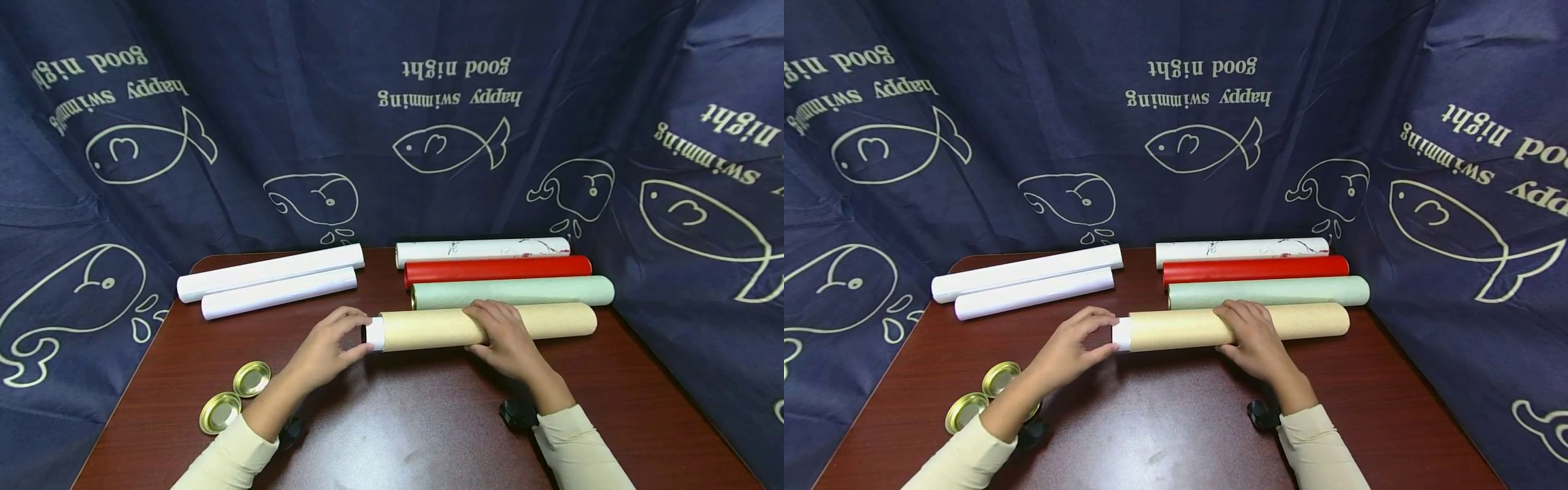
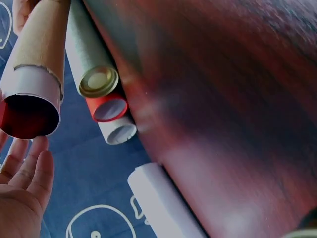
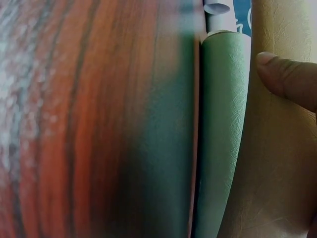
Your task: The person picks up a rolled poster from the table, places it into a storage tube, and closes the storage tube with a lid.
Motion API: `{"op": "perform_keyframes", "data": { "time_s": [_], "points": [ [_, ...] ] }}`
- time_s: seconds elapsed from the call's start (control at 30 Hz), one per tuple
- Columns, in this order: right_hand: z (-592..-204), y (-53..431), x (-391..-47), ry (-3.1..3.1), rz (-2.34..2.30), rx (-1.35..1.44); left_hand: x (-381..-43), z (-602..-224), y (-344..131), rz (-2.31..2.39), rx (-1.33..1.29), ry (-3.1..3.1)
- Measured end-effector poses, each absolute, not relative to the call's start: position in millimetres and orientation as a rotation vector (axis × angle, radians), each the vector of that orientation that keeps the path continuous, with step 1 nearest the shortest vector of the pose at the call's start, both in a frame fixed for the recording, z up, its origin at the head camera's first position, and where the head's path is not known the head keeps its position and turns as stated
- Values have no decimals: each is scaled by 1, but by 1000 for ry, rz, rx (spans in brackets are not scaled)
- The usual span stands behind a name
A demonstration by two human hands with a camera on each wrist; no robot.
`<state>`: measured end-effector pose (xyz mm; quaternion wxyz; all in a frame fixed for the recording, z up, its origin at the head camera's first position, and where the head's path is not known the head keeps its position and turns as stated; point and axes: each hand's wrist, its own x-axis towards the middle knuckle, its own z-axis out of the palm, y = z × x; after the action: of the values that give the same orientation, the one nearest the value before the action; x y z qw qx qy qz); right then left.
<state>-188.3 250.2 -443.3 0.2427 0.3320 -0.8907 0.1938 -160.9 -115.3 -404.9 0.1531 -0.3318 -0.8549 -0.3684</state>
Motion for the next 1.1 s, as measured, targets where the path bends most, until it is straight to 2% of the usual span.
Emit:
{"op": "perform_keyframes", "data": {
  "time_s": [1.1],
  "points": [
    [-442,249,-187,-2425,527,911,-163,-413,-96,-1282,-972,-2485]
  ]
}}
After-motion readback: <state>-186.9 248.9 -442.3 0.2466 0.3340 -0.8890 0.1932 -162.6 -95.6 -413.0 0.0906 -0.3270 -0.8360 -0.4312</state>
